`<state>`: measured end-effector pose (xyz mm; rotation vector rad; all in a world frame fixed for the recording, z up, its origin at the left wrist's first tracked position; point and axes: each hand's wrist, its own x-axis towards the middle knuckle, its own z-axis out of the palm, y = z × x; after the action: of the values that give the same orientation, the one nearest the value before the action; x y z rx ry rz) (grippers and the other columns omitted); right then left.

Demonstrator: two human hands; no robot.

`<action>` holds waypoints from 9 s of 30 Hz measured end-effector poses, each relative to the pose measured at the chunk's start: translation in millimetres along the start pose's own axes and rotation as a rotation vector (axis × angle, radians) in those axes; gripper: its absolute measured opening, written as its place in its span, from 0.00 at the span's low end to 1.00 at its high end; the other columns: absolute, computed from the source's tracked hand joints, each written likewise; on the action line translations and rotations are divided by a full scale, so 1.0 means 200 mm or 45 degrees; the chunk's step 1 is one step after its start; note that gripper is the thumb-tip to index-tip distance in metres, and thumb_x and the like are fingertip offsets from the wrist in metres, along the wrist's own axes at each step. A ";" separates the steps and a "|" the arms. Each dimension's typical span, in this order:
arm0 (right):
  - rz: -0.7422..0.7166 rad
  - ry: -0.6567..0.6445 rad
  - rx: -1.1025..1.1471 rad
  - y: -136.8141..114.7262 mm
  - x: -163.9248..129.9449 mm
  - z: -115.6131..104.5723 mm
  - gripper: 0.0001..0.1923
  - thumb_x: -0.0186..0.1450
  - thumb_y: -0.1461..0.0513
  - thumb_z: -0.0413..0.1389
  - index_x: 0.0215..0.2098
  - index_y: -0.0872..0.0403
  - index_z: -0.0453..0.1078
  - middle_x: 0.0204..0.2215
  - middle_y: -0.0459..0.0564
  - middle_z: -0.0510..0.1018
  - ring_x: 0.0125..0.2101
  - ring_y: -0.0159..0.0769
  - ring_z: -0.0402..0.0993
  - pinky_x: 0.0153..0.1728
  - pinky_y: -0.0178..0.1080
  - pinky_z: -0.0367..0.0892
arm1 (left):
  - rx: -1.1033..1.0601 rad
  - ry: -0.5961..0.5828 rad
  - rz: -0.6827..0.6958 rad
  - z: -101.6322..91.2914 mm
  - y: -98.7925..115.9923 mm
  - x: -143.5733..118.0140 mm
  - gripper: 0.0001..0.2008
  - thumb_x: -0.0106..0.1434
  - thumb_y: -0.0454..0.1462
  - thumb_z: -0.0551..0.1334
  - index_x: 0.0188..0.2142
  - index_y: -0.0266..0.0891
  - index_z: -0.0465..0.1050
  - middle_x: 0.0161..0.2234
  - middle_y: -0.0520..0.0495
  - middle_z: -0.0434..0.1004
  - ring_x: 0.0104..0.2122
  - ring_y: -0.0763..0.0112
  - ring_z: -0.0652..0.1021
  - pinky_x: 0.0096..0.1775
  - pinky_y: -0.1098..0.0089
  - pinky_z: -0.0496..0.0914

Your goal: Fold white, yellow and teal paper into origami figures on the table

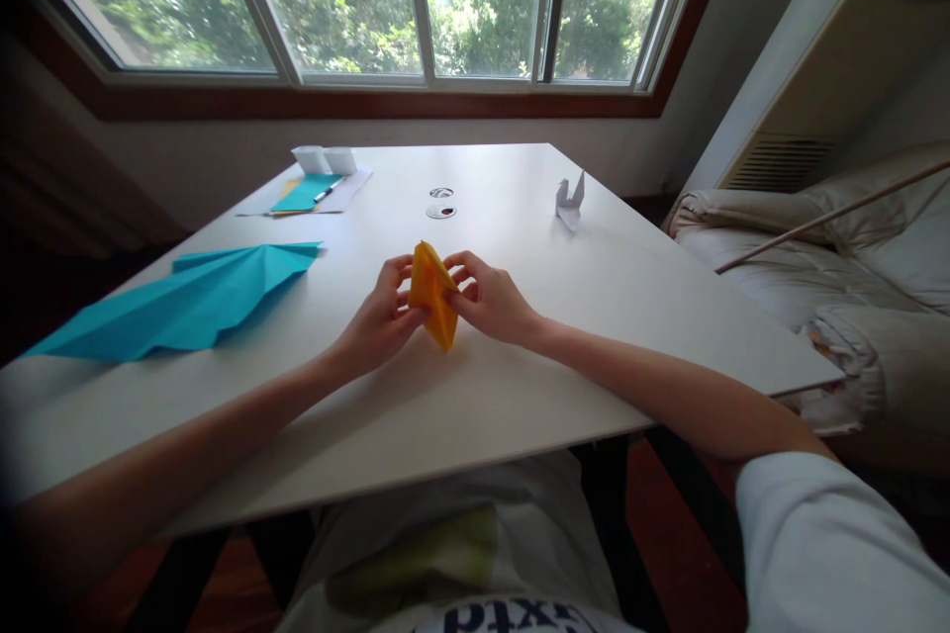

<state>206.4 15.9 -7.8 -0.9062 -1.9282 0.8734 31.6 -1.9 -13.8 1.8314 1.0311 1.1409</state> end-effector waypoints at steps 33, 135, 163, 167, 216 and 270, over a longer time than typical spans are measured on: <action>0.263 -0.038 0.866 0.07 0.04 -0.06 0.11 0.54 0.60 0.62 0.34 0.53 0.70 0.37 0.44 0.73 0.35 0.31 0.73 0.40 0.39 0.72 | -1.131 -0.190 -0.497 -0.11 0.00 0.05 0.13 0.60 0.33 0.57 0.44 0.35 0.72 0.43 0.44 0.75 0.41 0.66 0.75 0.45 0.66 0.70; -0.374 -0.420 -0.799 0.23 0.10 -0.12 0.16 0.64 0.55 0.50 0.48 0.53 0.66 0.46 0.53 0.74 0.48 0.43 0.66 0.49 0.48 0.61 | 1.081 -0.501 0.241 -0.23 -0.14 0.16 0.26 0.64 0.49 0.48 0.54 0.36 0.66 0.60 0.39 0.57 0.58 0.57 0.61 0.56 0.59 0.58; -0.494 -0.513 -0.680 0.35 0.25 -0.18 0.25 0.57 0.47 0.56 0.46 0.52 0.68 0.46 0.55 0.71 0.47 0.42 0.65 0.48 0.45 0.61 | 0.821 -0.403 0.512 -0.26 -0.29 0.21 0.15 0.64 0.42 0.53 0.41 0.40 0.75 0.42 0.43 0.75 0.42 0.65 0.73 0.46 0.65 0.68; -0.530 -0.512 -0.686 0.34 0.24 -0.18 0.24 0.58 0.47 0.56 0.46 0.53 0.68 0.44 0.55 0.72 0.45 0.42 0.66 0.47 0.44 0.62 | 0.841 -0.401 0.493 -0.26 -0.28 0.21 0.15 0.64 0.41 0.52 0.41 0.41 0.75 0.42 0.43 0.75 0.43 0.65 0.73 0.46 0.65 0.68; -0.396 -0.227 -0.569 0.36 0.25 -0.16 0.13 0.64 0.62 0.49 0.43 0.54 0.73 0.32 0.51 0.74 0.33 0.34 0.69 0.36 0.37 0.67 | 1.031 -0.132 0.136 -0.25 -0.28 0.26 0.14 0.59 0.43 0.54 0.29 0.38 0.75 0.25 0.47 0.75 0.32 0.63 0.72 0.35 0.66 0.66; -0.505 -0.521 -0.608 0.35 0.26 -0.31 0.14 0.58 0.70 0.51 0.35 0.55 0.76 0.36 0.50 0.80 0.38 0.34 0.73 0.40 0.34 0.68 | 1.473 -0.552 0.338 -0.35 -0.17 0.25 0.16 0.60 0.37 0.51 0.40 0.44 0.76 0.39 0.50 0.79 0.43 0.65 0.74 0.35 0.70 0.69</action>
<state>258.1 108.8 -18.8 -0.5907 -2.6264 0.3815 -27.4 67.9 -2.9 2.9898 1.3138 0.1389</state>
